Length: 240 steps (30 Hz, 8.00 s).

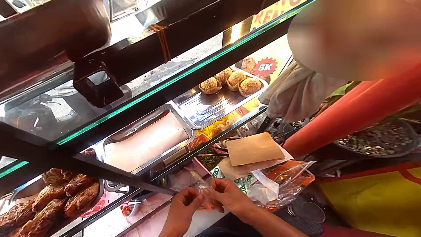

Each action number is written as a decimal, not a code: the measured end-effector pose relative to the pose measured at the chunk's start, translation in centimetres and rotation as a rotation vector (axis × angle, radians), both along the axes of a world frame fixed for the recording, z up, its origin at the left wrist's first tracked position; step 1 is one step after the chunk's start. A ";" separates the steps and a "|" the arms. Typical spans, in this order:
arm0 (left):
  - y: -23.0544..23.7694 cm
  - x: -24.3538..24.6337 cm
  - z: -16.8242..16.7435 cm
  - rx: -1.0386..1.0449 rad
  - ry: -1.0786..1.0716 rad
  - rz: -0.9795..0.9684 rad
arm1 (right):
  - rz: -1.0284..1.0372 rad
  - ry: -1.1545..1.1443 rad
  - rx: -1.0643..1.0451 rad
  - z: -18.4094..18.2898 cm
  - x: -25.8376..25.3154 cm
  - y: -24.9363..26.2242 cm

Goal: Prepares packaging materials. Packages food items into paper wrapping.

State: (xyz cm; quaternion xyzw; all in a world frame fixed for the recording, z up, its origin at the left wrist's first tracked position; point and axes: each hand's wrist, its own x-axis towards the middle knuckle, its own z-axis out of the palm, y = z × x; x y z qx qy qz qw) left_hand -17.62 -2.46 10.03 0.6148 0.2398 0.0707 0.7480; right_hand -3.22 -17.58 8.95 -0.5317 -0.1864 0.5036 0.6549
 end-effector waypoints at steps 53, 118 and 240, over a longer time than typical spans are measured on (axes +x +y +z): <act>-1.2 1.7 -7.4 -0.942 -0.459 -0.044 | -0.063 -1.432 0.230 1.8 2.2 1.3; 2.0 10.2 -11.5 -0.357 0.128 0.382 | 0.331 -1.024 -0.683 -1.0 23.1 -0.1; -7.2 9.4 -3.4 0.156 -0.001 -0.078 | -0.084 0.018 -0.227 -1.9 7.8 -9.0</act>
